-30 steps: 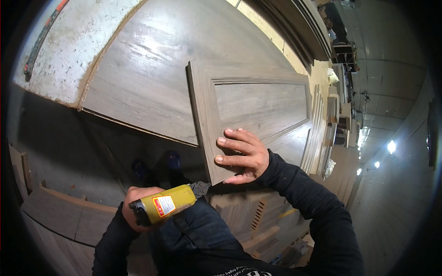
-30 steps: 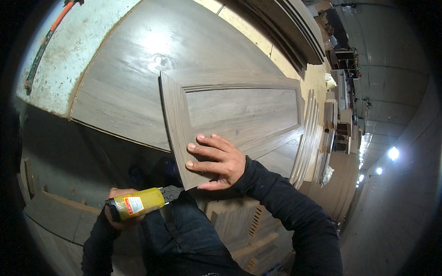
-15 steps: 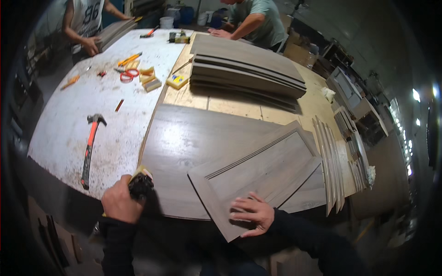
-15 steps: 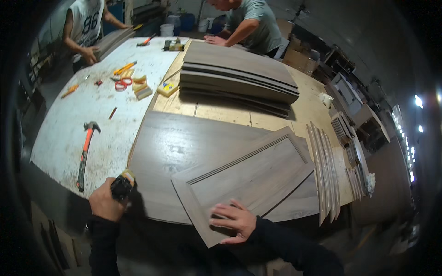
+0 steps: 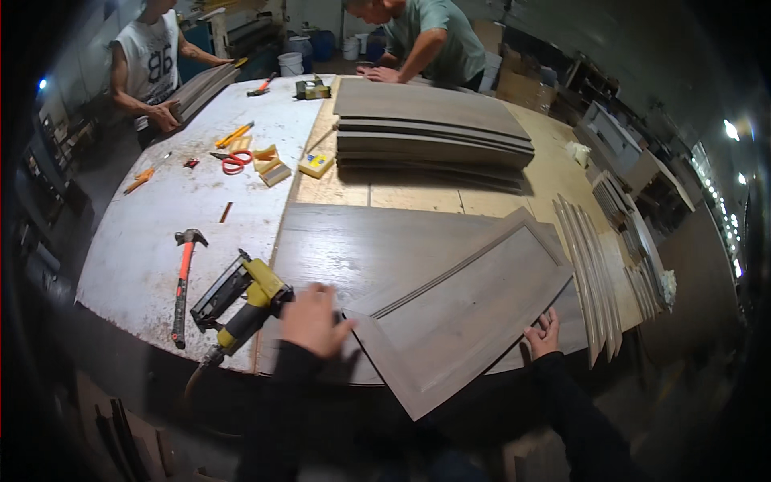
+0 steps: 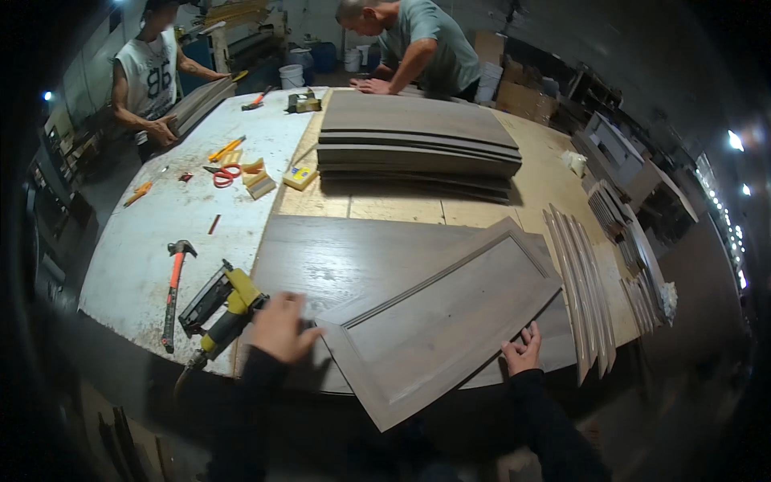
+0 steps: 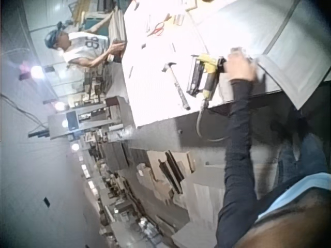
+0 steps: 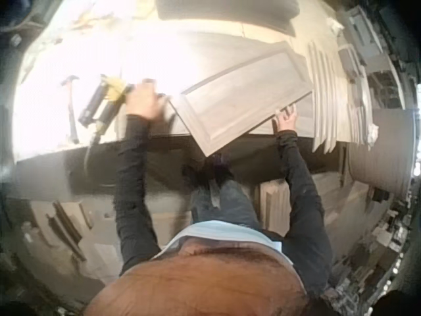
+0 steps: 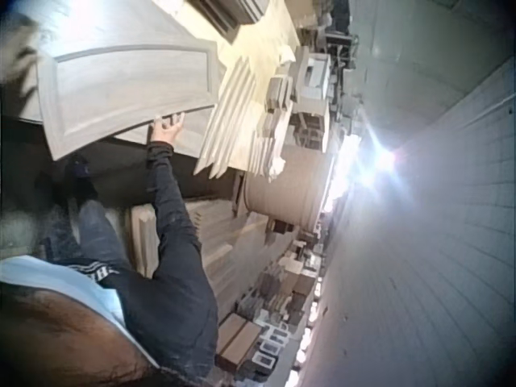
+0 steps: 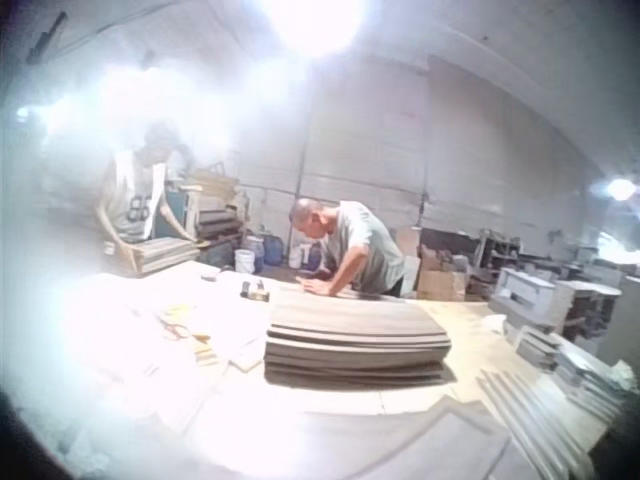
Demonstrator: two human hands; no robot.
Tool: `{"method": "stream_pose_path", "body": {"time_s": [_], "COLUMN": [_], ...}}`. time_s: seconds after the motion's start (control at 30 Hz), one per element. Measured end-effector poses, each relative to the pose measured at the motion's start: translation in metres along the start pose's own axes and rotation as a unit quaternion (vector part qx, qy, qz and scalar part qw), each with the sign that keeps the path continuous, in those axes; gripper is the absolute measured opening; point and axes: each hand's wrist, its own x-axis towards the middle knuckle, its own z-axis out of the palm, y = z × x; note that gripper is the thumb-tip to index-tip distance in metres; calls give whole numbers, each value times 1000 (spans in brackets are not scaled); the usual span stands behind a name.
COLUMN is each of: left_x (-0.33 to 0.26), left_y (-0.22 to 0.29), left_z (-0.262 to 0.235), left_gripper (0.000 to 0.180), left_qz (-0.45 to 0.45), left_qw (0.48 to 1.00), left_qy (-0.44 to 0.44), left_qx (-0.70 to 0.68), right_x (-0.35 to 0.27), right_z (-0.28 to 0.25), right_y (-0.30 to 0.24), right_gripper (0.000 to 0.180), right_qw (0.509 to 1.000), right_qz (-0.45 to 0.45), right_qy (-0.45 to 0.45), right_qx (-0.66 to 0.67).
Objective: Assembling wooden furniture panels using wood strips, glue, and a pneumatic nail gun.
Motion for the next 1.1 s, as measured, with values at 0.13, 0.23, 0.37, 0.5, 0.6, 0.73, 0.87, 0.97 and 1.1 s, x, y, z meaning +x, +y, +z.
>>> {"method": "stream_pose_path", "body": {"time_s": [0.13, 0.23, 0.37, 0.5, 0.6, 0.73, 0.87, 0.97, 1.1], "left_x": [-22, -70, -163, -226, -222, -201, -204, -214, -218], "left_y": [22, 43, 73, 116, 135, 128, 125, 124, 125], "left_z": [61, 65, 46, 56, 59, 66, 72, 78, 85], "left_gripper": [32, 28, 31, 32, 35, 40, 42, 41, 40], "left_qz": [-54, -113, -171, -397, -376, -388, -379, -362, -332], "left_qw": [989, 969, 947, 652, 649, 630, 612, 622, 667], "left_qy": [129, 188, 117, 103, 151, 162, 195, 208, 241], "left_qx": [-58, -111, -247, -638, -644, -653, -666, -663, -622], "right_x": [1, 2, 5, -3, -5, -60, -120, -129, -130], "right_z": [20, 19, 37, 80, 99, 119, 124, 130, 133], "right_y": [4, -18, -25, -51, -81, -117, -124, -108, -103], "right_gripper": [82, 80, 74, 70, 70, 66, 69, 67, 61], "right_qw": [1000, 995, 988, 971, 943, 807, 682, 652, 673], "right_qz": [-4, 20, -15, -26, -149, -379, -379, -396, -393], "right_qy": [-3, -49, -134, -238, -282, -388, -574, -590, -581], "right_qx": [-31, 79, 73, 14, -92, -235, -249, -265, -236]}}
